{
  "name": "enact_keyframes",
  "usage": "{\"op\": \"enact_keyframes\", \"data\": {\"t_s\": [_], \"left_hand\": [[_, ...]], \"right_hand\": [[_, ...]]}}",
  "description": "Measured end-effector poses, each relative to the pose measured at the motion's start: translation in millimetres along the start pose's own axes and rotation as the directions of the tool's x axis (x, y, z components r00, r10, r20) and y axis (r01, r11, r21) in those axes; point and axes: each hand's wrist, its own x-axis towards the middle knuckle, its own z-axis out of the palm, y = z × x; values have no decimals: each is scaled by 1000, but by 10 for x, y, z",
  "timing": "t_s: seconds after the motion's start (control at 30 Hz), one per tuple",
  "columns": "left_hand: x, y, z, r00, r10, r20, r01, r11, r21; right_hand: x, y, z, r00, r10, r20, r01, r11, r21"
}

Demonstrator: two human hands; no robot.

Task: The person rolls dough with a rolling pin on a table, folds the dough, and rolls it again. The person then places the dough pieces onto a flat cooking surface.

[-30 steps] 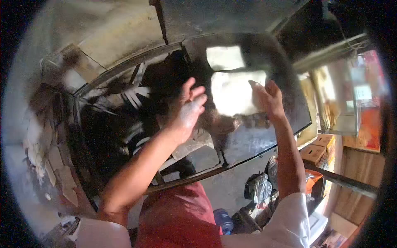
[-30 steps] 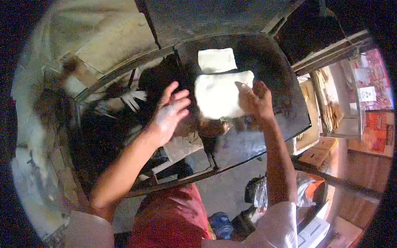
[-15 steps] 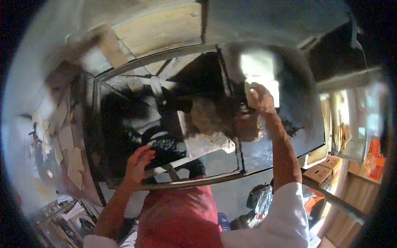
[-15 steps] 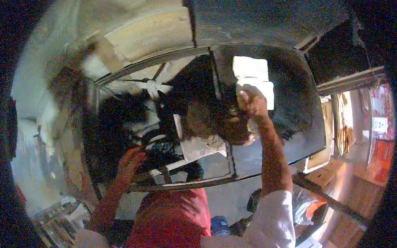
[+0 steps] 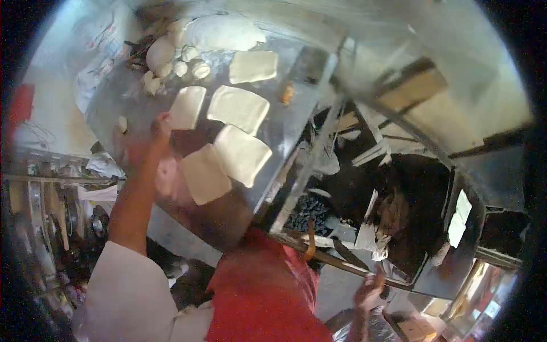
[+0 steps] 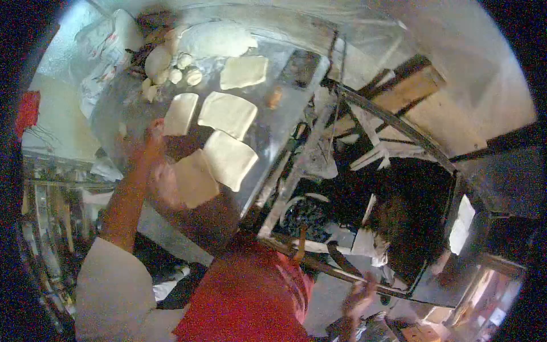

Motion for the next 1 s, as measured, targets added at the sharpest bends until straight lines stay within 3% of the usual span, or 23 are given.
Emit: {"op": "enact_keyframes", "data": {"t_s": [0.03,0.07,0.1,0.17,0.2,0.23,0.27,0.4,0.43,0.47,0.5,0.57,0.6,0.63,0.7,0.77,0.8,0.83,0.87,0.9,0.97,1.0], "left_hand": [[247,-225,-130,995,69,-75,-57,986,157],[464,-405,-186,980,151,-131,-104,944,315],[633,-575,-193,957,238,-167,-136,874,466],[836,-852,-130,888,414,-200,-150,672,725],[592,-464,-110,980,172,-97,-91,830,551],[309,-16,-87,994,-107,25,90,924,371],[4,470,-61,925,-355,134,310,912,270],[-2,677,-121,895,-356,268,315,931,185],[1,707,-29,958,-150,244,133,987,87],[-4,757,81,976,64,206,-64,998,-4],[-48,885,188,971,75,228,-77,997,-2],[-225,1282,374,959,113,259,33,866,-499],[-230,1439,407,882,126,453,117,874,-471],[-457,1756,534,858,147,492,117,877,-466],[-1276,2509,806,765,218,605,240,776,-583],[-2106,3008,1107,649,240,722,334,763,-553],[-2482,3129,1299,558,243,794,417,744,-521],[-2804,3142,1514,495,232,837,456,751,-478],[-3138,3132,1727,390,230,892,502,759,-415],[-3496,3110,1948,282,225,933,540,766,-348],[-4268,2986,2408,178,195,965,598,757,-263],[-4698,2954,2596,194,149,970,632,737,-240]], "right_hand": [[-439,-106,470,931,-319,176,364,814,-453],[-789,-252,828,759,-468,454,626,328,-708],[-976,-283,966,763,-469,445,616,319,-721],[-1212,-337,1167,807,-249,535,590,340,-732],[-1263,-362,1249,802,-261,538,598,377,-708],[-1288,-391,1315,801,-258,540,599,365,-713],[-1297,-417,1389,812,-230,537,583,371,-723],[-1234,-568,1822,830,-151,537,544,438,-716],[-1184,-555,1921,833,-154,532,540,442,-717],[-1119,-518,2015,764,-200,614,630,440,-640],[-1063,-522,2100,690,-249,679,707,432,-560],[-941,-654,2358,619,-297,727,771,405,-491],[-884,-776,2496,596,-320,737,792,388,-472],[-816,-914,2602,576,-342,742,809,369,-458],[-590,-1122,2679,577,-360,733,795,455,-402],[-438,-1206,2696,741,-325,587,523,828,-203],[-340,-1283,2624,776,-258,575,356,932,-63],[-265,-1354,2488,794,-190,578,172,981,86],[-226,-1432,2281,809,-136,571,82,990,119],[-148,-1471,1969,754,-113,647,-3,984,175],[-133,-1434,1325,815,-118,568,-156,898,412],[-116,-1442,899,893,15,450,-186,922,339]]}}
